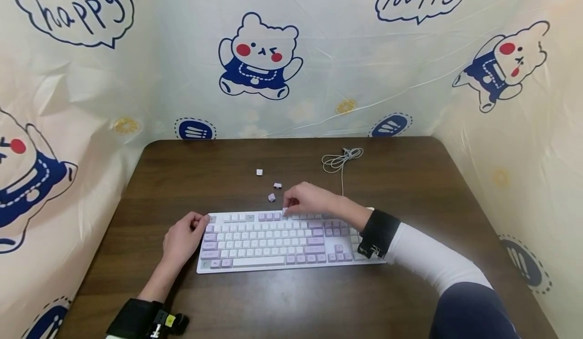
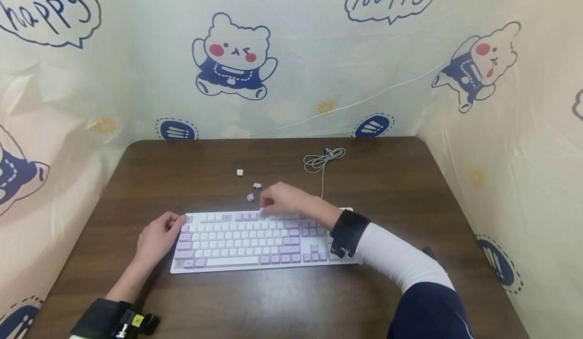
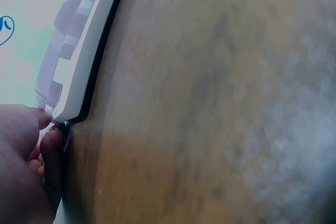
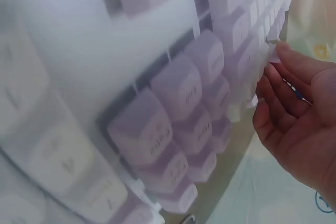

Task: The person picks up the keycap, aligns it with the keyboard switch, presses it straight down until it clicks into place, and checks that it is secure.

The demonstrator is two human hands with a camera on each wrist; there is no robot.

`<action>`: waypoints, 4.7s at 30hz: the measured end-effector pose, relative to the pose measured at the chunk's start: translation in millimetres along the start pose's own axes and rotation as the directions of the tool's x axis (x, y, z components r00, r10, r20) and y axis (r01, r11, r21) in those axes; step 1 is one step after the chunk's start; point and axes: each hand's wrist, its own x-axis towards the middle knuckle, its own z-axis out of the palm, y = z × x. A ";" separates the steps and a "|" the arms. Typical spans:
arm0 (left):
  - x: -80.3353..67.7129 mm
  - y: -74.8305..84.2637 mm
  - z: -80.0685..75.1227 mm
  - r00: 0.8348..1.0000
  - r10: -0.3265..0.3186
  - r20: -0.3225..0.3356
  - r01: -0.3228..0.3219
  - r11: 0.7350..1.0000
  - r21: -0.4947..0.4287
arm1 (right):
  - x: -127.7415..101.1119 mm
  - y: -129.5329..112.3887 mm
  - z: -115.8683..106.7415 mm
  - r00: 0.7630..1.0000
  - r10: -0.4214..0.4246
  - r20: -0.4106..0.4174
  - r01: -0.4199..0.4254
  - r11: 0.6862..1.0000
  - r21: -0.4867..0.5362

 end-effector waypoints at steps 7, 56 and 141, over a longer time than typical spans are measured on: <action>0.5 -0.6 0.0 1.000 -0.009 0.004 0.010 1.000 -0.010 | -2.9 -3.1 3.8 0.999 0.041 0.017 -0.042 0.997 0.058; -1.1 1.0 -2.0 1.000 -0.017 0.017 0.017 1.000 -0.013 | -13.4 -44.6 20.1 0.987 0.010 -0.158 -0.068 0.929 -0.365; 130.6 114.3 21.8 0.598 0.580 0.554 -0.795 0.520 0.313 | -191.7 76.2 31.0 0.803 0.492 -0.338 -0.411 0.866 0.284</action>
